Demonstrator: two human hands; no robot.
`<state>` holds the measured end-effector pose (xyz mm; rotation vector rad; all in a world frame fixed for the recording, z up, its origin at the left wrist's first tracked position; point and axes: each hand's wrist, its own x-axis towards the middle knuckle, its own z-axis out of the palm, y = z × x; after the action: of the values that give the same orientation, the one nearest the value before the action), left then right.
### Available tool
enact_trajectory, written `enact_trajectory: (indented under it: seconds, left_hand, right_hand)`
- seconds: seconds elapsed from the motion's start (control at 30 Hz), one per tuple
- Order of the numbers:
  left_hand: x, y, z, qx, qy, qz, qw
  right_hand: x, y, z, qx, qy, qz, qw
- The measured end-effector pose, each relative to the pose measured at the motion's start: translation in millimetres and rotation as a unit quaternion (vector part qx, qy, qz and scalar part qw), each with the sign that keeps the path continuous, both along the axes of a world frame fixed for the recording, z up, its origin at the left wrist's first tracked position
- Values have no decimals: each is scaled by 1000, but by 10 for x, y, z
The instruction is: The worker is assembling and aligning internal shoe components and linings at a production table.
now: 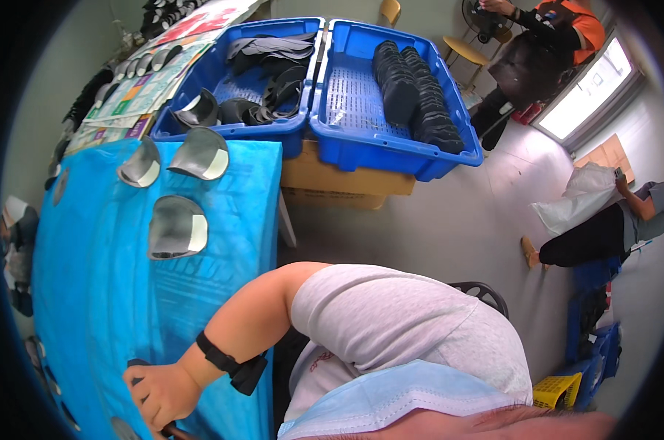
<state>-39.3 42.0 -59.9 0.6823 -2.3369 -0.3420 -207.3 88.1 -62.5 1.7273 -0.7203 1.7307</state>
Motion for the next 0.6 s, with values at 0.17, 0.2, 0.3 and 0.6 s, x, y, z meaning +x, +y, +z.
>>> enact_trajectory:
  seconds: [0.17,0.2,0.3,0.6]
  left_hand:
    - [-265,185,197,-147,85,-56,984]
    - [-264,210,209,-124,62,-32,990]
    - [-276,217,318,-165,24,-29,986]
    - [-173,78,325,-219,10,-74,973]
  right_hand:
    - [17,-6,-17,28,-95,50,994]
    - [31,6,-1,28,-96,50,994]
    - [47,32,45,81,-118,92,985]
    - [-2,55,-18,84,-70,63,992]
